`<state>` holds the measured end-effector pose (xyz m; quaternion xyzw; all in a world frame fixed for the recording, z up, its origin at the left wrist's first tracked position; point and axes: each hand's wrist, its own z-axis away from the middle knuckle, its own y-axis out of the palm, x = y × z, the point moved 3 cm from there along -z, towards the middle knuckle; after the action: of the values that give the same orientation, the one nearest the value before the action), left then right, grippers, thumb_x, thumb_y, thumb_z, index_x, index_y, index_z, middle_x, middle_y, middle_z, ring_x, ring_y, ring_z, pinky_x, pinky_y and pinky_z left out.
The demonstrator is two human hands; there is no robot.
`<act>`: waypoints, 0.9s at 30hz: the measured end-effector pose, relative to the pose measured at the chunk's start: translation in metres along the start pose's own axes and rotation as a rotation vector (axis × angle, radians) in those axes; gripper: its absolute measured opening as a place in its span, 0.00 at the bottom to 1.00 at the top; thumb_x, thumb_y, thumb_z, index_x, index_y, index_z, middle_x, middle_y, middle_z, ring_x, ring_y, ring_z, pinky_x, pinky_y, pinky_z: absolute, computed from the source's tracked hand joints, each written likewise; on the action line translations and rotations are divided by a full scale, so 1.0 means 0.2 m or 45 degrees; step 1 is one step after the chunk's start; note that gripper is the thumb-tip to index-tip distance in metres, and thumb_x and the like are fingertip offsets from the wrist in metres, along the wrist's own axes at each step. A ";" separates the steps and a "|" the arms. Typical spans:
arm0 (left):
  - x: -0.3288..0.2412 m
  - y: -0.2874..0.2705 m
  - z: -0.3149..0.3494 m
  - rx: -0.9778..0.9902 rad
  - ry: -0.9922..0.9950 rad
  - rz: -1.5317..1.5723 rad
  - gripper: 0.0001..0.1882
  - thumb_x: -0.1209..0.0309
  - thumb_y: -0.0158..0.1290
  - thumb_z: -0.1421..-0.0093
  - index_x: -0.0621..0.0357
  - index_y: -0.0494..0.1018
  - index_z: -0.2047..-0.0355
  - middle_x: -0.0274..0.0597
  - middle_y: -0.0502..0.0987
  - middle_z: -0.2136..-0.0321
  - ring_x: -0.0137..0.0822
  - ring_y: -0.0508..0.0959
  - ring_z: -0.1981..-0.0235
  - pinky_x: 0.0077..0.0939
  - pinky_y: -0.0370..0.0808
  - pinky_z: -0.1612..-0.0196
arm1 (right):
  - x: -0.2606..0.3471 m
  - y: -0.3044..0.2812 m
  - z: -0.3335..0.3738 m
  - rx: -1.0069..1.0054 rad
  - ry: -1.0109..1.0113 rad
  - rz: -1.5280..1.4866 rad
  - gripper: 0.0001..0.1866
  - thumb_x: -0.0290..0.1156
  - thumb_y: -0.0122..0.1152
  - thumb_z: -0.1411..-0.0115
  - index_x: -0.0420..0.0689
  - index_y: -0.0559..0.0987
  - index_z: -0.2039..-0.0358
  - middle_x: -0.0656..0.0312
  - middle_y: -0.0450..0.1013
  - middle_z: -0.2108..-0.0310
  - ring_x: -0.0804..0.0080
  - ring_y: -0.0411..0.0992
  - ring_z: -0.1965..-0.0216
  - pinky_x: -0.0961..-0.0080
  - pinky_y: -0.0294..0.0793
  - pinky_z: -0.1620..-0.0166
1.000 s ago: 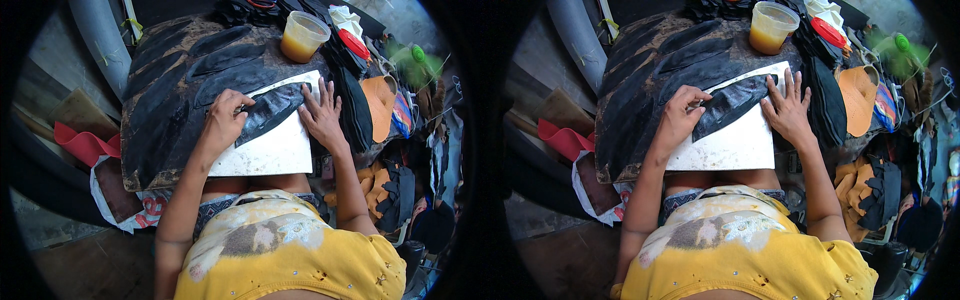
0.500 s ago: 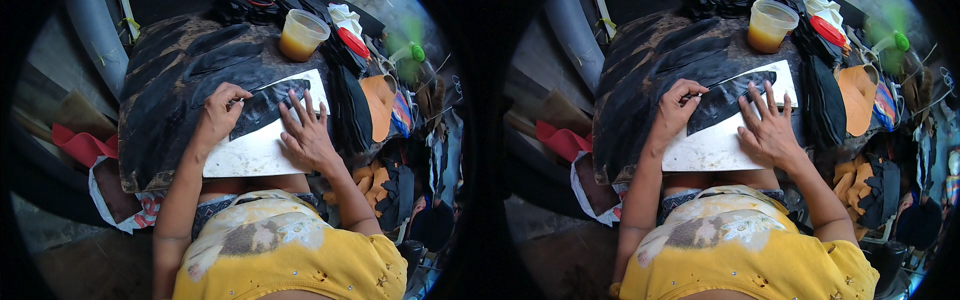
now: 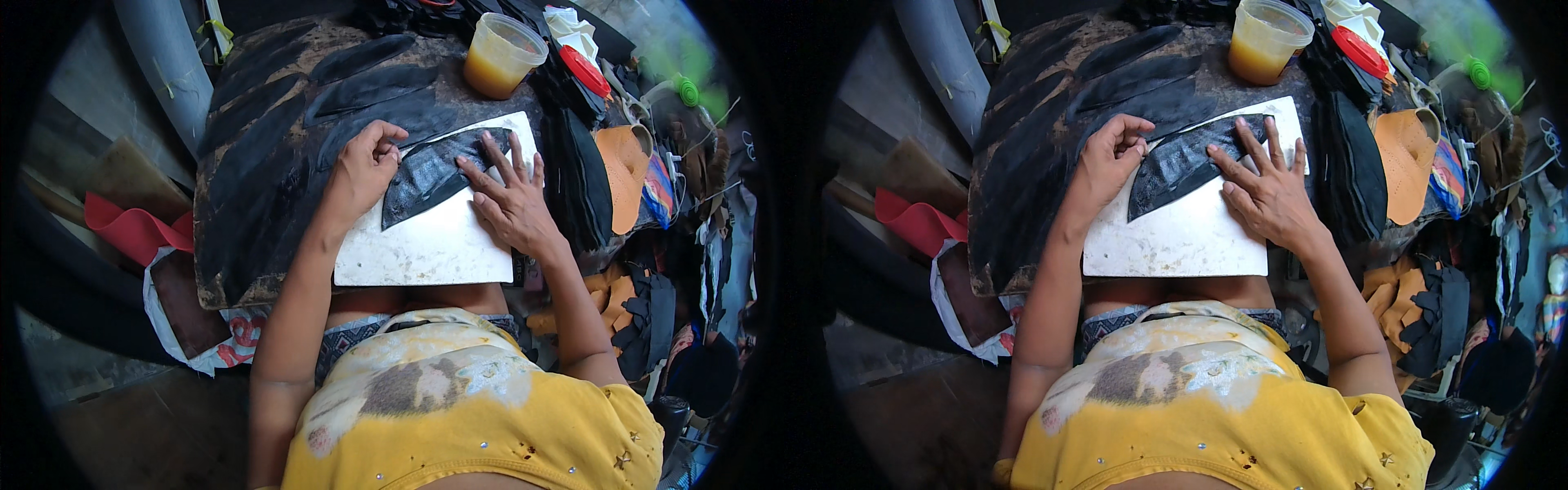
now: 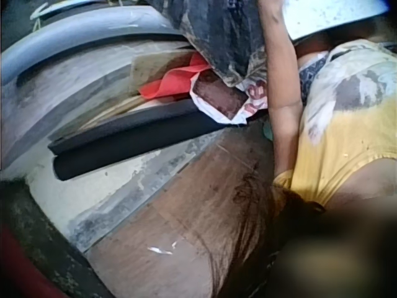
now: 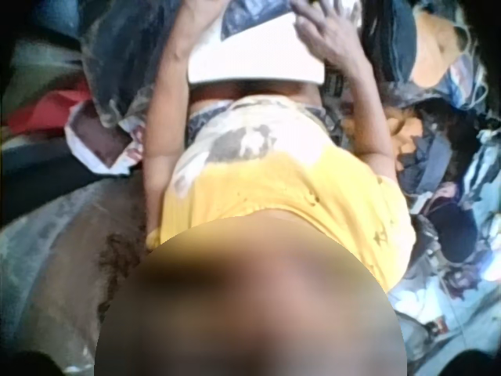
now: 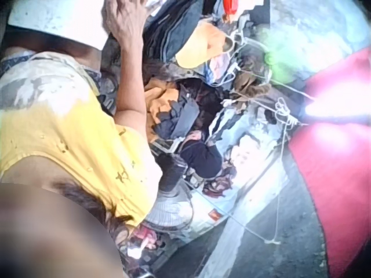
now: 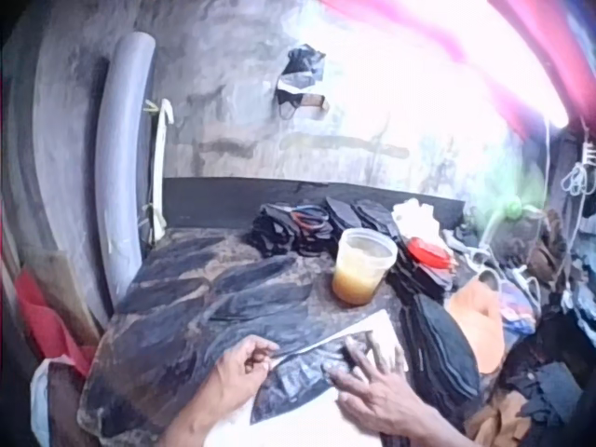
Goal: The person repeatedly rubs black leather pieces on a white board with both hands. They handle multiple pieces one at a time, turning them over and rubbing different areas. The person occasionally picks up a piece from the table and places it back down.
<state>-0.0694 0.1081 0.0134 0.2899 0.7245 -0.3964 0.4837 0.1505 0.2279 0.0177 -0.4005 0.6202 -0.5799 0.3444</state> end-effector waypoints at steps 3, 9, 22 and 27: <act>0.00 0.00 0.01 0.032 -0.006 -0.020 0.13 0.77 0.51 0.40 0.62 0.75 0.55 0.38 0.77 0.70 0.26 0.75 0.69 0.22 0.73 0.62 | 0.01 -0.03 0.01 0.021 0.190 0.184 0.25 0.54 0.34 0.31 0.81 0.58 0.33 0.60 0.40 0.26 0.53 0.29 0.26 0.35 0.19 0.34; -0.05 0.01 0.04 0.054 0.053 0.039 0.13 0.78 0.53 0.41 0.62 0.76 0.55 0.38 0.77 0.69 0.26 0.75 0.68 0.21 0.74 0.61 | 0.16 -0.01 0.08 0.053 -0.074 -0.037 0.26 0.54 0.36 0.31 0.81 0.57 0.33 0.60 0.40 0.26 0.49 0.28 0.26 0.31 0.22 0.34; -0.04 0.01 0.03 0.012 0.014 0.074 0.13 0.83 0.53 0.43 0.61 0.73 0.57 0.29 0.71 0.69 0.19 0.70 0.67 0.14 0.70 0.61 | 0.23 -0.01 0.12 -0.007 0.066 0.041 0.29 0.53 0.35 0.30 0.64 0.57 0.30 0.54 0.37 0.26 0.48 0.26 0.26 0.33 0.19 0.35; -0.05 0.00 0.02 0.001 0.076 -0.054 0.12 0.81 0.52 0.42 0.61 0.74 0.56 0.32 0.73 0.69 0.21 0.72 0.67 0.15 0.70 0.61 | 0.17 -0.02 0.04 -0.014 0.307 0.179 0.31 0.53 0.37 0.31 0.53 0.61 0.32 0.51 0.37 0.26 0.50 0.26 0.26 0.33 0.20 0.35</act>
<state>-0.0635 0.1038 0.0208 0.2864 0.7444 -0.3978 0.4534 0.1435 0.1946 0.0216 -0.2853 0.6868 -0.5948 0.3051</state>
